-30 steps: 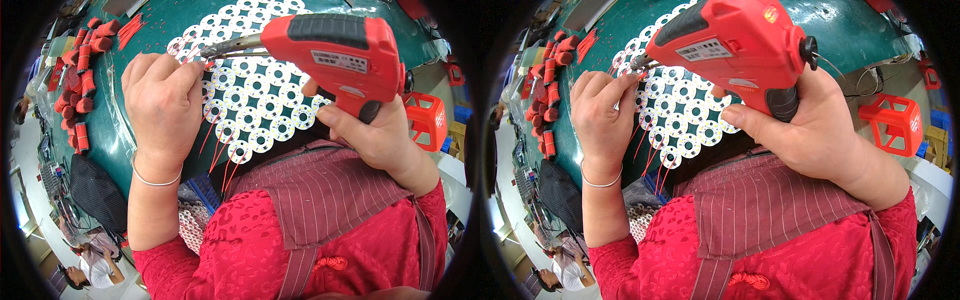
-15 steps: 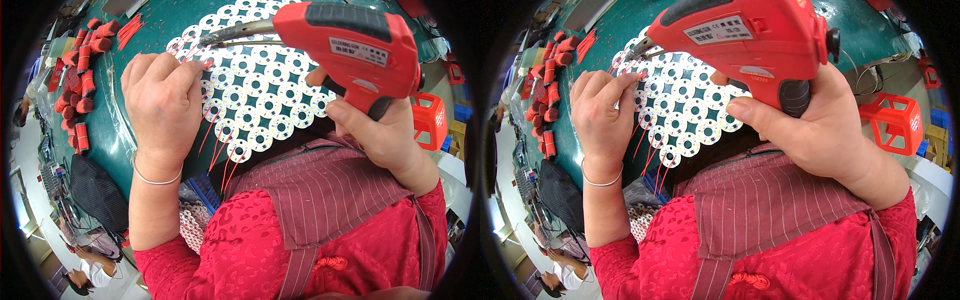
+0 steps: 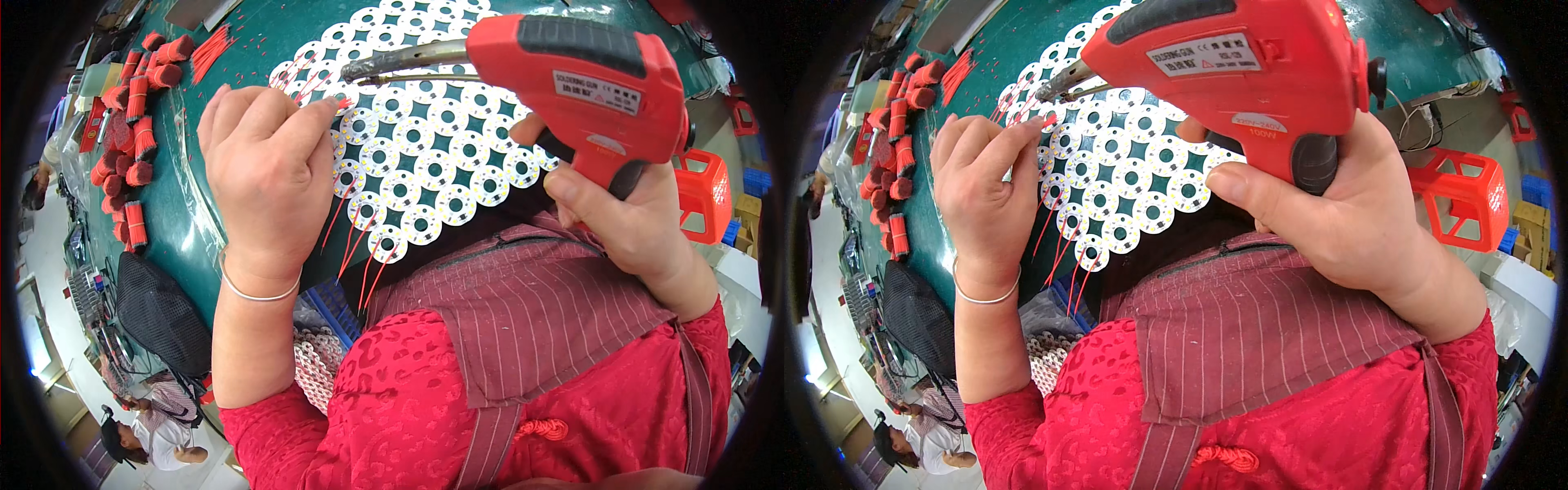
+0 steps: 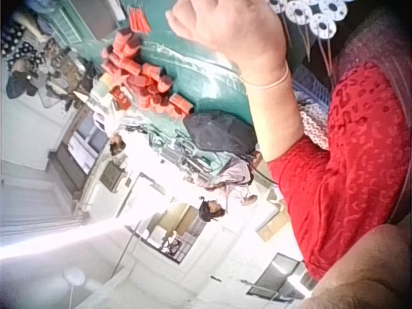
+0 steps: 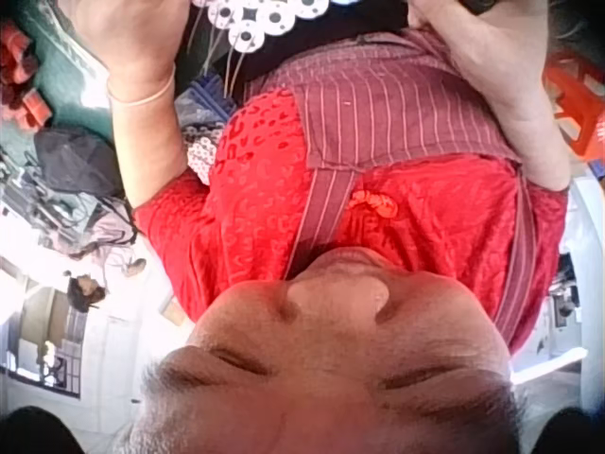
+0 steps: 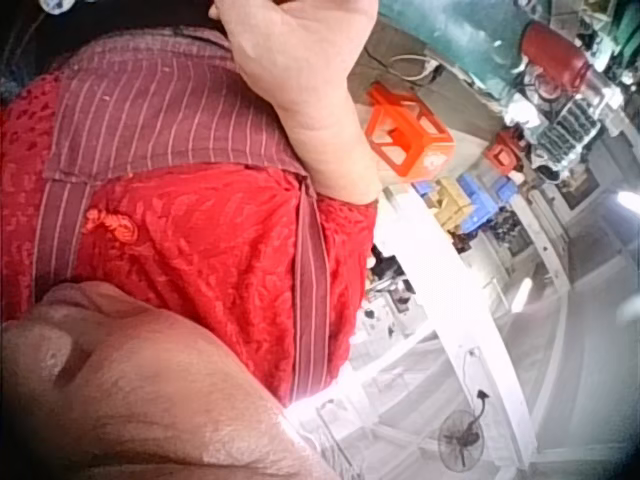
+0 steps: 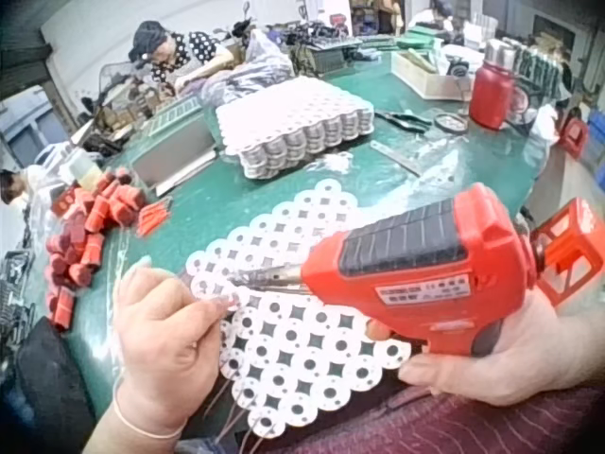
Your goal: The person positions wires onto circular circuit boards on a worktable and solders them in place using a soldering gun.
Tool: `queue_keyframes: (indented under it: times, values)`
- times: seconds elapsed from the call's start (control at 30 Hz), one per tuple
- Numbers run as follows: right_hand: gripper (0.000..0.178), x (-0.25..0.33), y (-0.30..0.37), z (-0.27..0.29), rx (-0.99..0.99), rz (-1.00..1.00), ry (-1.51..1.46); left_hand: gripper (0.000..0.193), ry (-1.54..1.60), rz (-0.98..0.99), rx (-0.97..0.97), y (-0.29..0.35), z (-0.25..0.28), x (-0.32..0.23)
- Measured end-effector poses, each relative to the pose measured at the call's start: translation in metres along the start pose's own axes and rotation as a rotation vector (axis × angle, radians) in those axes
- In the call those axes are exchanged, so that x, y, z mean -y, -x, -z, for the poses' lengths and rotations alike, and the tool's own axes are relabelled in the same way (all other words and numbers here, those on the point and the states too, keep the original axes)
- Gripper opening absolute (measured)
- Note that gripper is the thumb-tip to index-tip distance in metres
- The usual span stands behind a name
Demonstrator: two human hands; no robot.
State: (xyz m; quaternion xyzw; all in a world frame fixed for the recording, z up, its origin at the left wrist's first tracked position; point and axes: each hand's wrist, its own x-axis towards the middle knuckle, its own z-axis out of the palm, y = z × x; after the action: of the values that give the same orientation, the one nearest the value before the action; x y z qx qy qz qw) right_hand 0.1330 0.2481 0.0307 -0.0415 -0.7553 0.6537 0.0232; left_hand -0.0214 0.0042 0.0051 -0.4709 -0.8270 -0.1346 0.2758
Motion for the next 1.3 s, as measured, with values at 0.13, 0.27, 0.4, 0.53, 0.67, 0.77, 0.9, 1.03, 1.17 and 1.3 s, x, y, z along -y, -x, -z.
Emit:
queue_keyframes:
  times: [0.13, 0.27, 0.4, 0.53, 0.67, 0.77, 0.9, 1.03, 1.17, 1.3]
  values:
    - [0.032, -0.005, 0.001, -0.002, -0.017, 0.075, -0.044, 0.012, 0.037, 0.011, 0.052, -0.002, 0.002, -0.003]
    - [0.030, -0.007, 0.003, 0.002, -0.009, 0.091, -0.031, 0.013, 0.030, 0.007, 0.075, -0.001, 0.003, -0.003]
    - [0.032, -0.008, 0.005, 0.004, 0.051, -0.014, 0.043, 0.012, 0.027, 0.011, 0.086, -0.001, 0.001, -0.003]
    - [0.023, -0.011, 0.003, -0.003, -0.033, 0.124, -0.019, 0.012, 0.017, 0.006, 0.079, -0.002, 0.000, -0.004]
    - [0.019, -0.005, 0.001, -0.002, -0.017, 0.111, -0.008, 0.012, -0.002, 0.003, 0.079, -0.001, 0.001, -0.004]
    - [0.035, -0.007, 0.002, -0.002, 0.024, 0.055, 0.001, 0.011, 0.008, 0.006, 0.083, 0.000, 0.001, -0.004]
    - [0.025, -0.008, 0.001, -0.002, 0.019, 0.135, 0.053, 0.010, -0.002, -0.005, 0.077, -0.001, 0.001, -0.004]
    - [0.032, -0.010, 0.000, -0.002, 0.017, 0.132, 0.056, 0.010, -0.015, -0.002, 0.064, 0.001, -0.002, -0.003]
    - [0.036, -0.007, 0.001, -0.004, 0.023, 0.059, 0.047, 0.009, -0.015, -0.001, 0.051, 0.001, -0.004, -0.002]
    - [0.036, -0.012, 0.002, -0.001, 0.041, -0.005, 0.075, 0.009, -0.022, 0.003, 0.060, 0.000, -0.002, -0.003]
